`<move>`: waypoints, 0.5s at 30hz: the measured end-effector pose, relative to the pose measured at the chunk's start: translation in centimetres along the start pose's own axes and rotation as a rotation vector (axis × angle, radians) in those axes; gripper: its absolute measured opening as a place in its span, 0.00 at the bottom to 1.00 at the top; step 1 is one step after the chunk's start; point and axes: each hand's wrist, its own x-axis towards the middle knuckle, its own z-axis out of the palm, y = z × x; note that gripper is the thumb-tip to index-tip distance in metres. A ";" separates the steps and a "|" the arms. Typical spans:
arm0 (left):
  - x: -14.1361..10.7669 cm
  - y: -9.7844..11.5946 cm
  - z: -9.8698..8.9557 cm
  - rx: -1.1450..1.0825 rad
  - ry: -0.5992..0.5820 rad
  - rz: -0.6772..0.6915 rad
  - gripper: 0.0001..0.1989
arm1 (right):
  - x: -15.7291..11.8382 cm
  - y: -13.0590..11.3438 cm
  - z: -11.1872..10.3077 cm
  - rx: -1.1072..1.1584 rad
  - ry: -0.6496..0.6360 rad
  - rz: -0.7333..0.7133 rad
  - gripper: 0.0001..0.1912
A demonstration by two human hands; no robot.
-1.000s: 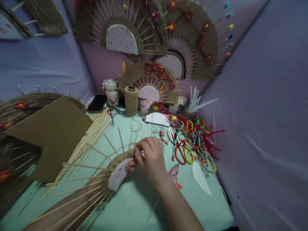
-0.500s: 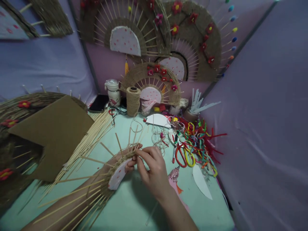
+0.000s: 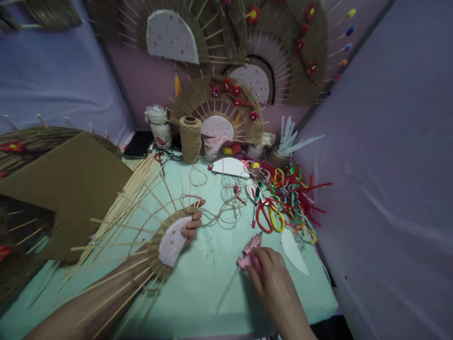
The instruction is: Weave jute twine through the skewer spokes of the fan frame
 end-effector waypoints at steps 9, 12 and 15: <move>0.4 -0.4 0.0 -0.207 0.051 -0.160 0.19 | -2.8 1.9 3.2 -0.112 0.101 0.189 0.27; 0.3 -0.6 -0.3 -0.247 0.053 -0.200 0.18 | -2.7 2.0 3.6 -0.078 0.092 0.224 0.21; 0.3 -0.7 -0.5 -0.262 0.060 -0.218 0.17 | -2.3 2.0 3.0 0.044 0.085 0.253 0.14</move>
